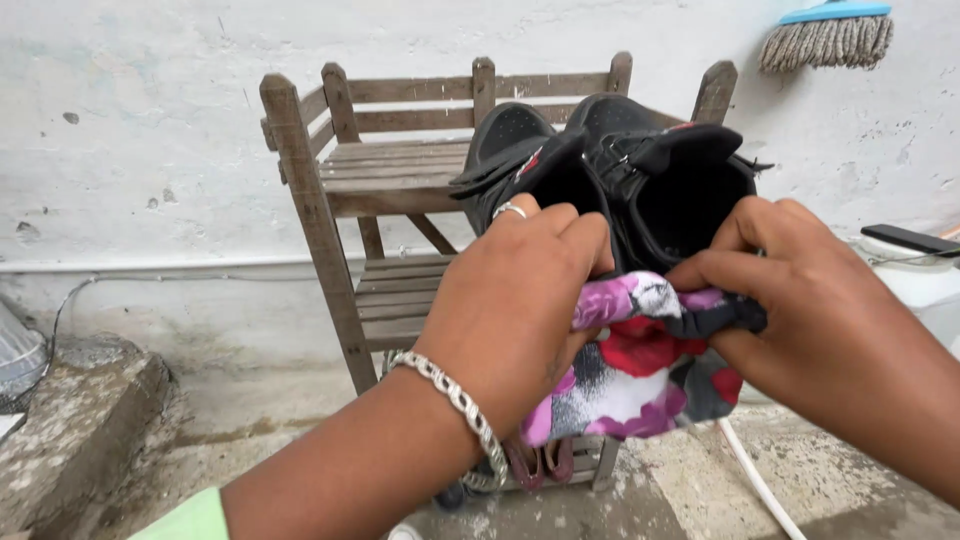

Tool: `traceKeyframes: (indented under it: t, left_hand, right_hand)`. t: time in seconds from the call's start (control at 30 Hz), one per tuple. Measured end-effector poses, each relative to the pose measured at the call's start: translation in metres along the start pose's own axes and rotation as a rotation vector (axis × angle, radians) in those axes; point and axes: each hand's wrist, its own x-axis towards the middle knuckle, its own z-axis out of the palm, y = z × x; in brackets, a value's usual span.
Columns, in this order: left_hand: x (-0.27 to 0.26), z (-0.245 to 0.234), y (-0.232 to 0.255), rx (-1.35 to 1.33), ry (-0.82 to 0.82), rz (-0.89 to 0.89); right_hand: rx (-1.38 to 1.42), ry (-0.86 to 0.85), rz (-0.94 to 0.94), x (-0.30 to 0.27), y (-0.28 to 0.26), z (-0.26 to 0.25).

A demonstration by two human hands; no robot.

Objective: Organizing and cleaning various pairs of shoes on a wooden rack using a floral cloth.

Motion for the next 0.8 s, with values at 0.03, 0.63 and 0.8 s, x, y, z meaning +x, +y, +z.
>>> traceKeyframes:
  t: [0.03, 0.63, 0.8]
  left_hand:
    - [-0.017, -0.002, 0.008, -0.010, -0.049, -0.010]
    - [-0.331, 0.266, -0.006, 0.060, -0.479, -0.189]
    - [-0.394, 0.370, -0.007, 0.047, -0.482, -0.226]
  right_hand:
    - [0.030, -0.049, 0.026, -0.018, -0.009, 0.004]
    - [0.234, -0.467, 0.370, -0.268, -0.070, 0.293]
    - [0.205, -0.501, 0.481, -0.346, -0.028, 0.398]
